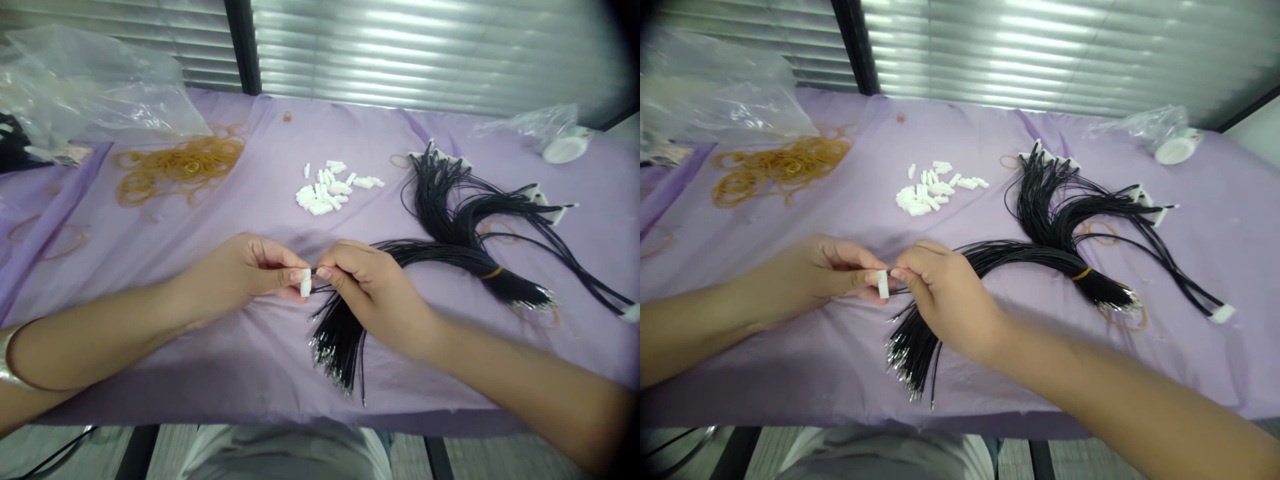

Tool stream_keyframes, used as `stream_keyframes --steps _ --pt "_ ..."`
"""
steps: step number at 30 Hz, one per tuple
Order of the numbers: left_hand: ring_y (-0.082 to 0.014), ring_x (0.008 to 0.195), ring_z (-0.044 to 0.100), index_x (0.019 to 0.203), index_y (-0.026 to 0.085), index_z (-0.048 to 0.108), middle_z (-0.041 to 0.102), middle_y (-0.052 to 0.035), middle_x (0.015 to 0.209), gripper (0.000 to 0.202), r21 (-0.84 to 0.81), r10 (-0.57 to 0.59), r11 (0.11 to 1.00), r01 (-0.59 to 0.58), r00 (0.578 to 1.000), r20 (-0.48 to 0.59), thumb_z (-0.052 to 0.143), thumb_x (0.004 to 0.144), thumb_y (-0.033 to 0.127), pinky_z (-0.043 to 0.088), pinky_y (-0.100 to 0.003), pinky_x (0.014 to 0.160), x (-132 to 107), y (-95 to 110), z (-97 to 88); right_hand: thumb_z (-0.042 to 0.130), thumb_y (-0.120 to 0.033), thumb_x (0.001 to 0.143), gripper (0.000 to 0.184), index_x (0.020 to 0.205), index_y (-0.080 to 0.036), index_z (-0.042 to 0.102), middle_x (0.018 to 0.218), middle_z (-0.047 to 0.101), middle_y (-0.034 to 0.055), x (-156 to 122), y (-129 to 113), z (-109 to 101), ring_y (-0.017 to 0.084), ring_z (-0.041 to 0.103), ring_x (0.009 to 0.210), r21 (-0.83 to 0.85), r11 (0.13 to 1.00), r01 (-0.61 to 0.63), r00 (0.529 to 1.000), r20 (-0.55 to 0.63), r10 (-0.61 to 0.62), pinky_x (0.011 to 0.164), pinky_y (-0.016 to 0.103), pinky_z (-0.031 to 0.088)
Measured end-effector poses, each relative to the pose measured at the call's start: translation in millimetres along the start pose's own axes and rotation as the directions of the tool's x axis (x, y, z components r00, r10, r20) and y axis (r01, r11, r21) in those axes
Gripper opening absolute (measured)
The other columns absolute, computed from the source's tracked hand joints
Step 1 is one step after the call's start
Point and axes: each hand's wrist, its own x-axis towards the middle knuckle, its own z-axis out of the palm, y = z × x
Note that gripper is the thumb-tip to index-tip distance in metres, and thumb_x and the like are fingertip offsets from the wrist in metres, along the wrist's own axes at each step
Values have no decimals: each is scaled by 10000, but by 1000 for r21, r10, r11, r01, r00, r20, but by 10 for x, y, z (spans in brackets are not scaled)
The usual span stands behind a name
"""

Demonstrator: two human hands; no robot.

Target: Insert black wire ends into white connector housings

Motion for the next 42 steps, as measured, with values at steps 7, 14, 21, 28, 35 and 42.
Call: stream_keyframes --steps 7,14,21,28,35,42 --pt "-96 735 628 776 151 663 684 0 784 91 -29 -30 999 30 999 -20 645 740 233 502 -157 706 0 47 40 449 -154 872 166 724 -136 525 682 506 -7 7 28 0 77 460 677 -11 1000 -20 1000 -3 20 641 191 363" --pt "-101 808 617 859 135 585 656 -11 828 104 -120 -48 991 52 998 36 576 805 223 506 -213 781 3 33 50 471 -162 863 167 722 -138 557 705 553 6 51 46 28 102 485 713 -78 995 -68 997 19 70 682 222 372" --pt "-95 757 587 817 138 592 629 -5 789 146 -73 -45 996 50 997 63 594 789 282 499 -199 739 -1 31 16 527 -260 835 141 760 -143 550 776 578 27 48 34 67 143 491 759 -194 953 -234 972 -58 226 712 277 365" --pt "-69 701 540 832 141 593 578 11 763 133 -53 -18 998 23 996 82 578 800 269 481 -147 657 -3 88 50 493 -282 850 197 709 -149 457 706 509 9 38 50 47 126 441 690 -208 962 -176 984 -70 165 661 266 333" --pt "-47 643 524 877 151 589 574 16 783 114 -46 -10 999 14 995 97 564 815 244 477 -127 610 -3 73 34 378 -146 860 123 751 -146 436 724 495 14 11 14 -41 117 435 702 -146 986 -78 996 20 82 661 245 345" --pt "-75 759 567 872 148 599 604 1 828 157 -111 -40 993 46 997 59 614 780 275 485 -167 741 -11 18 23 389 -102 849 118 759 -135 458 735 493 11 23 58 -57 104 424 710 -163 986 48 997 70 -37 692 227 342"
